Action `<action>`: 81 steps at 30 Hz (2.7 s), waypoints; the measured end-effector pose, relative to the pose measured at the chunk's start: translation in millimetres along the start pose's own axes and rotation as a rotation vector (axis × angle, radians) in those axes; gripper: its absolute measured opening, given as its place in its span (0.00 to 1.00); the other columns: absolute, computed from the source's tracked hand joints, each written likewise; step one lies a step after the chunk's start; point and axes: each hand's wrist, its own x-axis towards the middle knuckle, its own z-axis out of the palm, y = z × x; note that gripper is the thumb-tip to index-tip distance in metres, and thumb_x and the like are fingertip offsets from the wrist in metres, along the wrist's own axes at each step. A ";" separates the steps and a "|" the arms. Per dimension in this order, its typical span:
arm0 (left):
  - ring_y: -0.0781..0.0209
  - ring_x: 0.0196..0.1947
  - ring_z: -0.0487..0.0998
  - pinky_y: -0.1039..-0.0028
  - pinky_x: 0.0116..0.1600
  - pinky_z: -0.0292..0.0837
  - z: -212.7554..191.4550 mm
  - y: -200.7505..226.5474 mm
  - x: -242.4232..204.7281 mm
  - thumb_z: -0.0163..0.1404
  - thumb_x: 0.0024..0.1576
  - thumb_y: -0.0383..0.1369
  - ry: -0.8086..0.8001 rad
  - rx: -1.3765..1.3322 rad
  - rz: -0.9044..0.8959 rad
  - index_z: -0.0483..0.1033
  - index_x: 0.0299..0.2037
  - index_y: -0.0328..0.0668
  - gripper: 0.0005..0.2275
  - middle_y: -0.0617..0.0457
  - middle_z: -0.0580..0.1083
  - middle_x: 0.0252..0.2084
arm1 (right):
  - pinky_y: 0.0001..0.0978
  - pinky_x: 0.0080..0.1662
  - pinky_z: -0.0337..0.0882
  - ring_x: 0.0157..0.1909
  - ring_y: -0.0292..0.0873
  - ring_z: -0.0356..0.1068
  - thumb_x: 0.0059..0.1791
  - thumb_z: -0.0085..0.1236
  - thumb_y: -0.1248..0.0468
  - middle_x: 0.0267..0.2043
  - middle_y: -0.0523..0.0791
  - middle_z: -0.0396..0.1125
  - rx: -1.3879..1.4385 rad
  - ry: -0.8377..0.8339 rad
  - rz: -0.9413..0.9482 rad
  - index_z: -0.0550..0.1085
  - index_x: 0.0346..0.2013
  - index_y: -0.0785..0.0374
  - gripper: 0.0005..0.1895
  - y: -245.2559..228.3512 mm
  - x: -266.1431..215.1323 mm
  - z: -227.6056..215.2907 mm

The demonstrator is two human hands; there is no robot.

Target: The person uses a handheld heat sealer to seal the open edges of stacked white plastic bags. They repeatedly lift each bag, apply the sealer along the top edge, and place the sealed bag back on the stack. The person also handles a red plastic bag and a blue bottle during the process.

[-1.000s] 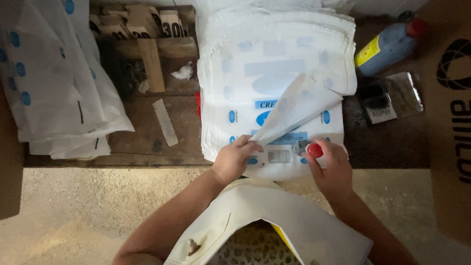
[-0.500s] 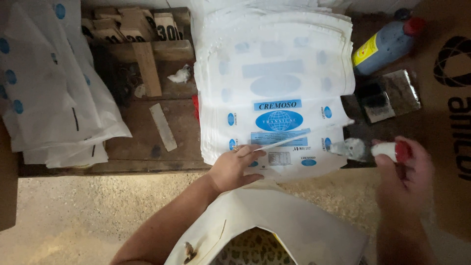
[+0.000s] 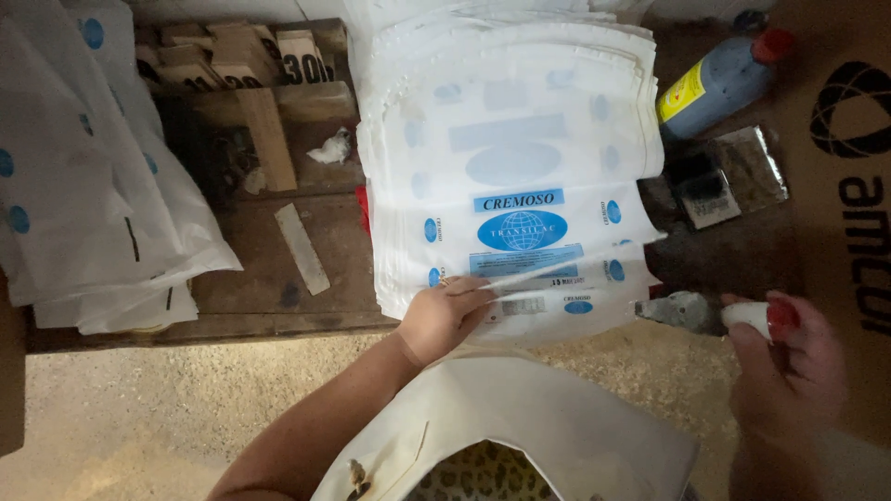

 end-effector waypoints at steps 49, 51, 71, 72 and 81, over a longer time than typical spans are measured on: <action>0.59 0.35 0.74 0.69 0.41 0.68 -7.1 14.6 6.1 0.52 0.62 0.40 0.085 -0.313 -0.543 0.69 0.38 0.50 0.08 0.57 0.75 0.34 | 0.39 0.55 0.71 0.54 0.50 0.71 0.51 0.57 0.70 0.55 0.58 0.70 -0.078 -0.242 0.034 0.64 0.63 0.70 0.25 -19.7 6.0 41.3; 0.55 0.35 0.75 0.65 0.40 0.69 -7.8 17.5 5.1 0.49 0.64 0.38 0.052 -0.307 -0.616 0.66 0.43 0.48 0.07 0.53 0.75 0.37 | 0.38 0.50 0.70 0.51 0.46 0.73 0.47 0.66 0.56 0.55 0.45 0.74 -0.558 -0.328 -0.037 0.75 0.57 0.58 0.25 -23.8 3.9 64.9; 0.39 0.45 0.81 0.52 0.41 0.83 -3.2 15.2 -3.1 0.53 0.58 0.35 -0.173 0.199 -0.088 0.74 0.54 0.55 0.13 0.55 0.71 0.61 | 0.50 0.56 0.70 0.52 0.59 0.69 0.60 0.55 0.68 0.50 0.59 0.63 -0.074 -0.190 -0.186 0.65 0.64 0.78 0.21 -20.3 36.8 41.3; 0.38 0.37 0.83 0.50 0.40 0.82 -0.1 11.8 -4.0 0.50 0.60 0.36 -0.142 0.173 -0.138 0.75 0.52 0.57 0.11 0.55 0.73 0.59 | 0.46 0.56 0.70 0.51 0.55 0.69 0.59 0.54 0.68 0.49 0.58 0.64 -0.099 -0.198 -0.207 0.67 0.64 0.79 0.21 -15.9 33.6 32.4; 0.32 0.39 0.82 0.45 0.42 0.79 5.0 2.8 -7.7 0.43 0.66 0.30 0.118 -0.098 -0.449 0.64 0.55 0.49 0.09 0.40 0.78 0.47 | 0.48 0.51 0.74 0.51 0.58 0.73 0.48 0.64 0.67 0.50 0.56 0.71 -0.244 -0.416 -0.383 0.72 0.56 0.69 0.23 9.7 -8.6 81.8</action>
